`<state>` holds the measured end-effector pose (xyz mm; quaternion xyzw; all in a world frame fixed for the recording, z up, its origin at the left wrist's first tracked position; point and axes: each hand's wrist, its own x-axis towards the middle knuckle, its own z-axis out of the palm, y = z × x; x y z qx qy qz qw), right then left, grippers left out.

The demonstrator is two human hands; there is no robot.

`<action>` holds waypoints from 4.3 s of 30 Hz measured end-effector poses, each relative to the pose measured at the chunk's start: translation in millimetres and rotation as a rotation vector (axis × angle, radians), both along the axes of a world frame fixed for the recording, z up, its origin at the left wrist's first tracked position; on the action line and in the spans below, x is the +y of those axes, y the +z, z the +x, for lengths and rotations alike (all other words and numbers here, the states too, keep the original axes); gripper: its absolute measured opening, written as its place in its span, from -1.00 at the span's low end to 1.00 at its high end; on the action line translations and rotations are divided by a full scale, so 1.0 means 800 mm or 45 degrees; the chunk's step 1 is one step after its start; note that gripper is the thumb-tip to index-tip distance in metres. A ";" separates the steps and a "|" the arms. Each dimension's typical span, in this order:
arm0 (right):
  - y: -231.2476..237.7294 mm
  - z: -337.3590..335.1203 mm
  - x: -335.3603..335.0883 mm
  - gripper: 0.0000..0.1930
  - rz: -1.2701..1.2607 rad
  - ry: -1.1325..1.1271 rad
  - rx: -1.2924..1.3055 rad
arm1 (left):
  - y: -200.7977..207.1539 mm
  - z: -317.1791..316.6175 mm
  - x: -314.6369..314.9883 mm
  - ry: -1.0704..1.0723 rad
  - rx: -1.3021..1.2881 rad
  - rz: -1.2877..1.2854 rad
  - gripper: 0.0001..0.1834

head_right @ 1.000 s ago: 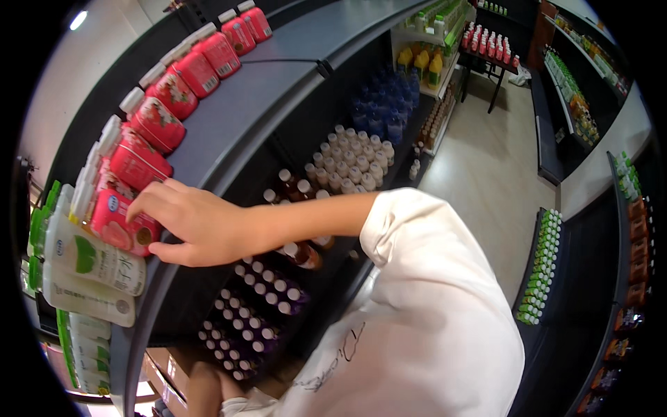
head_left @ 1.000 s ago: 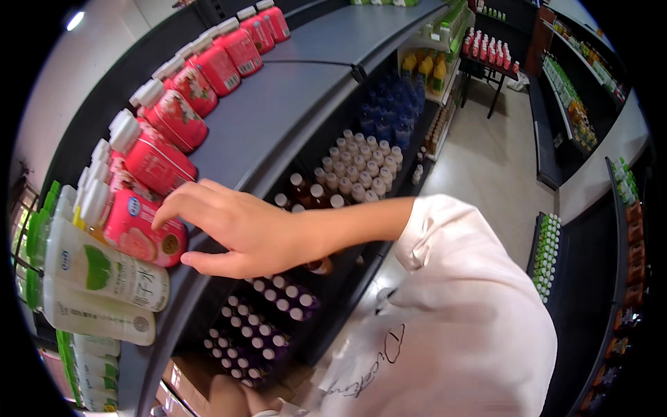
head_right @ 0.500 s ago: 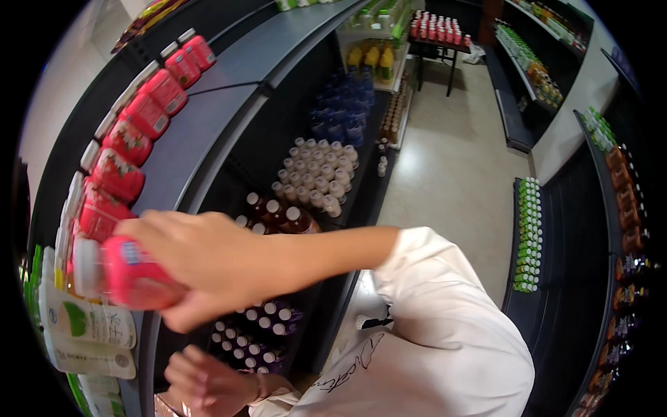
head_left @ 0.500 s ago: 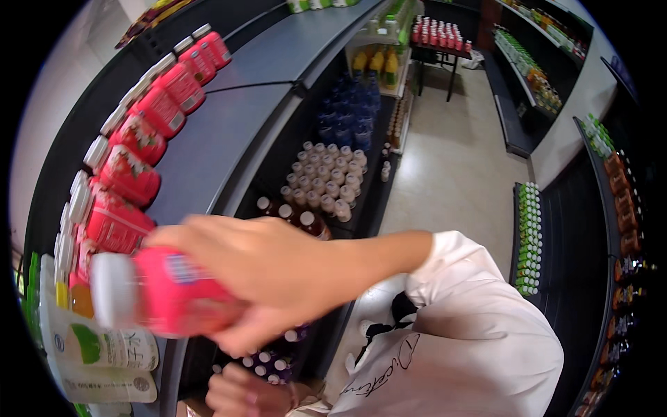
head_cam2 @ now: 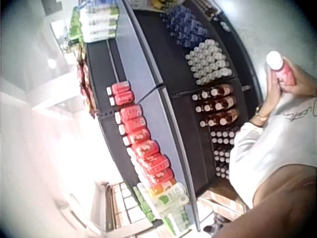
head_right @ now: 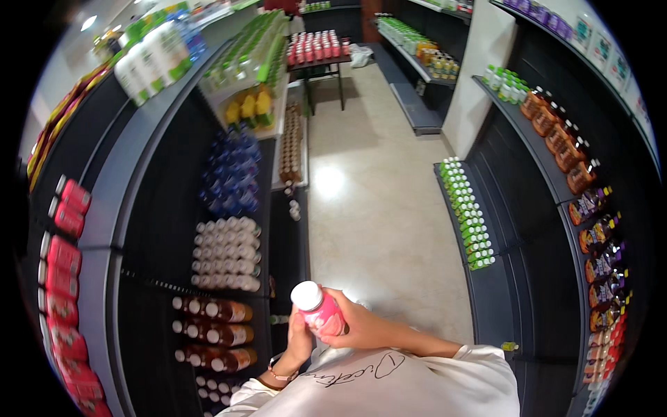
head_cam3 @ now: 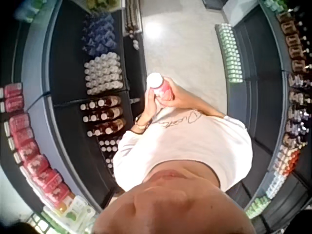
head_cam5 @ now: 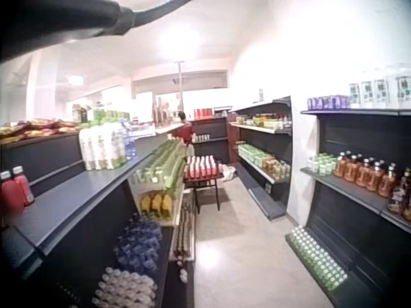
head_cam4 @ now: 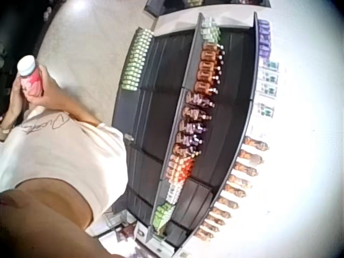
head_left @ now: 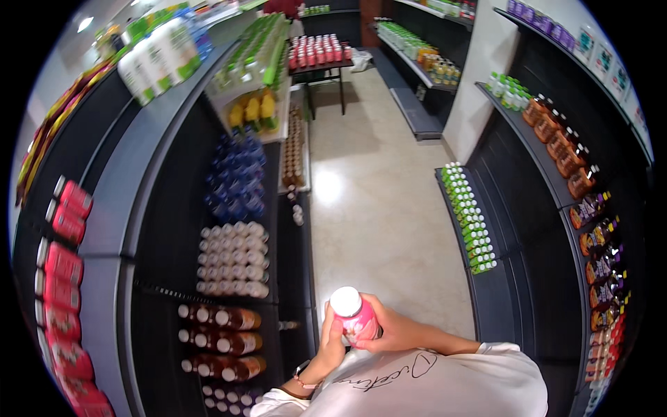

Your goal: The person removes bottles from store shelves and arranges them on a table by hand.

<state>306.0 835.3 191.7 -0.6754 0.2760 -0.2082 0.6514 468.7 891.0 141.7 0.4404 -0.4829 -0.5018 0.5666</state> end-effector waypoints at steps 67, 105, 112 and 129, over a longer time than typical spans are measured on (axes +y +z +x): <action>-0.180 -0.145 -1.272 -0.29 0.594 -1.042 -0.284 | -0.132 -0.195 -1.370 -0.504 0.236 0.602 -0.55; -0.200 -0.240 -2.201 -0.34 0.698 -0.899 -0.246 | -0.136 -0.286 -2.280 -0.349 0.466 0.922 -0.57; -0.209 -0.296 -2.376 -0.31 0.591 -1.024 -0.279 | -0.107 -0.350 -2.471 -0.439 0.268 0.764 -0.58; -0.222 -0.311 -2.665 -0.29 0.635 -0.911 -0.090 | -0.150 -0.362 -2.747 -0.306 0.495 0.895 -0.61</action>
